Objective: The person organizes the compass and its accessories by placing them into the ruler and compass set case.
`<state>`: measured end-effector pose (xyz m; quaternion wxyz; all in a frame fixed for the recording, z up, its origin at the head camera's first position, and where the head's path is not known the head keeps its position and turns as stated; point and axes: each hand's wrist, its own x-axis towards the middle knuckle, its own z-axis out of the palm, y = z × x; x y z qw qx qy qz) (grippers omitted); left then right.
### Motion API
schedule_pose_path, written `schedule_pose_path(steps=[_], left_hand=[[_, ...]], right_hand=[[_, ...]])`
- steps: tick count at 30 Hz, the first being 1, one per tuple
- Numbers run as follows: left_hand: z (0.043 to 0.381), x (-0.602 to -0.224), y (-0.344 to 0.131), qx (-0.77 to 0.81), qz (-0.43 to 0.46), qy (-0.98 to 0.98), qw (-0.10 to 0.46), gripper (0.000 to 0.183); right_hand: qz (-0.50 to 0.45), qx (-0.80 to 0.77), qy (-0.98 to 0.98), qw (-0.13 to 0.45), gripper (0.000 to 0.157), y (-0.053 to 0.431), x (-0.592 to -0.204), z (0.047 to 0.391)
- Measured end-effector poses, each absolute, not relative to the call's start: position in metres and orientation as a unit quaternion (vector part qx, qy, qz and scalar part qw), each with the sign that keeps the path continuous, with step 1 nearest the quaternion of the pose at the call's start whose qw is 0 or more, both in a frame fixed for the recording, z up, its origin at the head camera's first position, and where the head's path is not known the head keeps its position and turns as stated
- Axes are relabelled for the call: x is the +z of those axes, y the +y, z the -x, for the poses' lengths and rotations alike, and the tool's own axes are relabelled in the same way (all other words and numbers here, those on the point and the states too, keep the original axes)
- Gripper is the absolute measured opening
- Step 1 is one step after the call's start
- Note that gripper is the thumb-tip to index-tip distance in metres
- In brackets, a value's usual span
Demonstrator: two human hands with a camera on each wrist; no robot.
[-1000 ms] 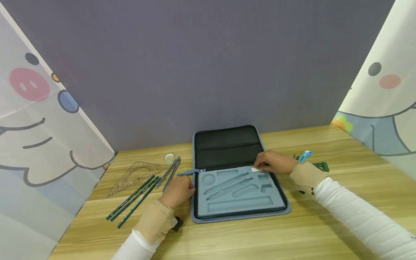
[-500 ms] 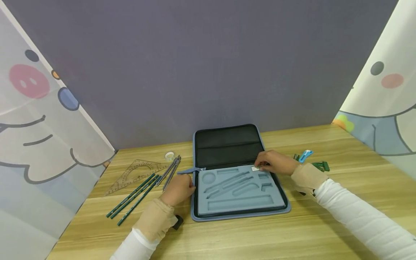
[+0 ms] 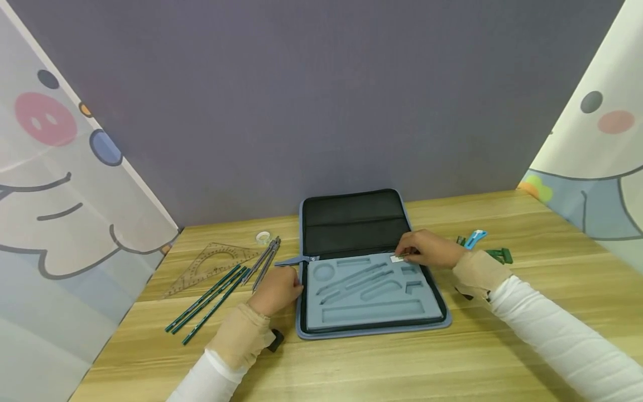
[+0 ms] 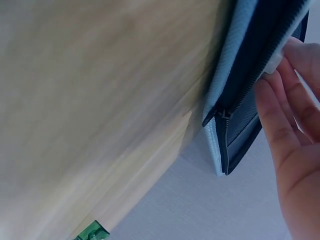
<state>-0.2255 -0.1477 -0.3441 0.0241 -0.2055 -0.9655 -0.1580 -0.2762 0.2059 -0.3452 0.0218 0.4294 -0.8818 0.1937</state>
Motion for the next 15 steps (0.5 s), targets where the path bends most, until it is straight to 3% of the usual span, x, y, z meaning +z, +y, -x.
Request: schedule_pose_path(steps=[15], left_hand=[[0.2272, -0.3454, -0.1489, -0.163, 0.211, -0.963, 0.029, 0.049]], right_hand=[[-0.435, 0.217, -0.873, 0.041, 0.020, 0.2056, -0.3477, 0.2749]])
